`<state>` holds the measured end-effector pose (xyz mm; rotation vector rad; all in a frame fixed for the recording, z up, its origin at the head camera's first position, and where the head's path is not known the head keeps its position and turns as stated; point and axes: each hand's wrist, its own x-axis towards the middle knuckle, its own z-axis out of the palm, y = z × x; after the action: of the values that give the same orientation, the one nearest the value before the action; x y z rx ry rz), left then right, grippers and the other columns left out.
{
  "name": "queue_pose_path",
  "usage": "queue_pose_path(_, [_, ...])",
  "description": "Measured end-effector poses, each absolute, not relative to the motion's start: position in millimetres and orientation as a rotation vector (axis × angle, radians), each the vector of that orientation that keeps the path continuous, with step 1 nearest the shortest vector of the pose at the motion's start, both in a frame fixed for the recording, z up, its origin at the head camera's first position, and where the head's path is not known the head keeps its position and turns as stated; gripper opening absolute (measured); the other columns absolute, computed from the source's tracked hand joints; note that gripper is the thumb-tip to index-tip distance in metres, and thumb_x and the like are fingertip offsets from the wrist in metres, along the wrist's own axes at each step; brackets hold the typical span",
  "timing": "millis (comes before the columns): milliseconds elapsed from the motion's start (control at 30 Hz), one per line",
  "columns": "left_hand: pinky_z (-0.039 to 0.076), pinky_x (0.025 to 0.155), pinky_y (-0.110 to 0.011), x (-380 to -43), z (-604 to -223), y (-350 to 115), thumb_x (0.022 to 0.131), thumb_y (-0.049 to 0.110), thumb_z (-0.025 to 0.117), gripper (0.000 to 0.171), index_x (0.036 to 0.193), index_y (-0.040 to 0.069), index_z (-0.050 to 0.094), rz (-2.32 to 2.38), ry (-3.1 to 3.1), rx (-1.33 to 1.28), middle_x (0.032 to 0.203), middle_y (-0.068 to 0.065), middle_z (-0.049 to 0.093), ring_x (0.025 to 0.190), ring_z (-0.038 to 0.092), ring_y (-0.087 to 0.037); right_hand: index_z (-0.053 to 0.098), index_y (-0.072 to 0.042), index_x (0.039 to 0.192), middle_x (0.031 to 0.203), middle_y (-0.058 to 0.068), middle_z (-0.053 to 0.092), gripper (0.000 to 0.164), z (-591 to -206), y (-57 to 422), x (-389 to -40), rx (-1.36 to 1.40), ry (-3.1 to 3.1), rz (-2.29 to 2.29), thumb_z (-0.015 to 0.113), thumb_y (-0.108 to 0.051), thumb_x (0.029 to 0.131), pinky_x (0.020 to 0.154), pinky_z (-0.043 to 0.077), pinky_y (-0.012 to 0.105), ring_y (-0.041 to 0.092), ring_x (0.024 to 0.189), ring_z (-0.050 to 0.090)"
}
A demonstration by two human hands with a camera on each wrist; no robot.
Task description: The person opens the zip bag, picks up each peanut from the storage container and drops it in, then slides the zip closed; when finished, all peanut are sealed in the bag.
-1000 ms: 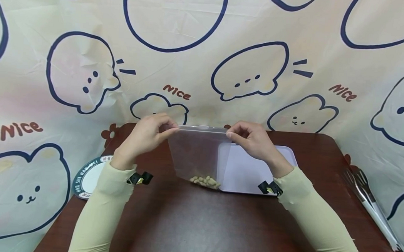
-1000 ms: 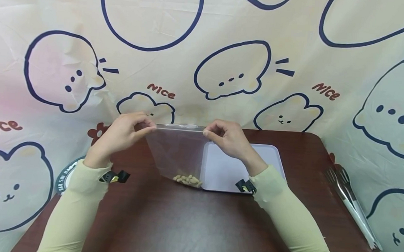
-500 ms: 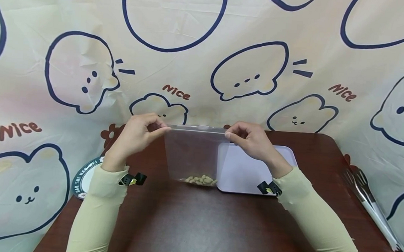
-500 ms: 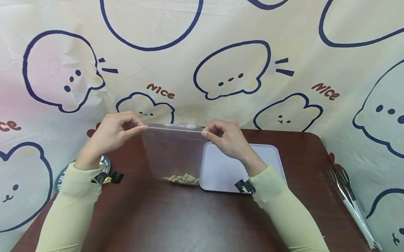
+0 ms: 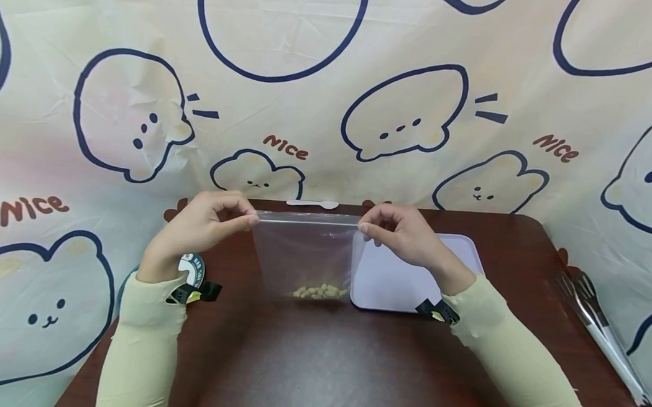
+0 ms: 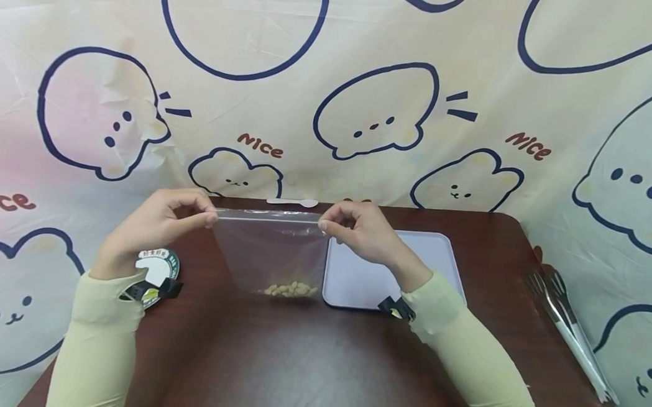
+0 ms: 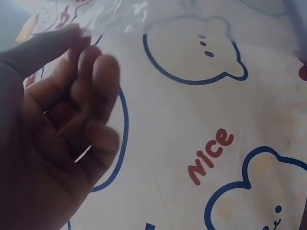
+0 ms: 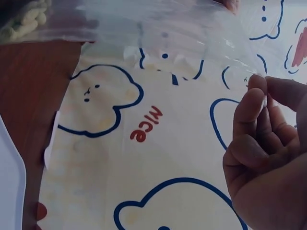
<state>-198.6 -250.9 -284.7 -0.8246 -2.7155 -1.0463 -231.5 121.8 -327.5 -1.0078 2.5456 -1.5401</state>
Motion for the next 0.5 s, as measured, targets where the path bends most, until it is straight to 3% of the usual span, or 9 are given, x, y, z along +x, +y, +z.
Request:
queue_pose_path(233, [0.048,0.072,-0.027,-208.2,-292.3,-255.5,0.098,0.023,0.065,0.009,0.094,0.016,0.07,-1.097,-2.8,-0.803,0.08,-0.003,0.066,0.079,0.058,-0.018,0.073,-0.016,0.096,0.082,0.004,0.067,0.008,-333.2,117.0,-233.7,-0.969,2.53,-1.504,0.068,-0.022,0.096,0.055,0.045,0.03,0.022,0.067,0.06])
queue_pose_path(400, [0.044,0.063,-0.03,-227.0,-318.1,-245.2,0.1,0.036,0.059,0.024,0.104,0.014,0.067,-1.117,-2.835,-0.549,0.076,-0.008,0.061,0.07,0.058,-0.022,0.071,-0.019,0.102,0.084,0.001,0.067,0.011,-347.7,113.7,-243.9,-0.831,2.601,-1.445,0.067,-0.028,0.096,0.057,0.046,0.031,0.022,0.069,0.061])
queue_pose_path(500, [0.042,0.058,-0.029,-238.0,-335.2,-239.7,0.102,0.039,0.056,0.031,0.109,0.01,0.065,-1.205,-2.809,-0.437,0.084,-0.011,0.066,0.066,0.06,-0.019,0.07,-0.019,0.109,0.087,0.001,0.069,0.016,-356.8,112.6,-249.8,-0.75,2.615,-1.408,0.067,-0.029,0.096,0.061,0.048,0.033,0.022,0.07,0.063])
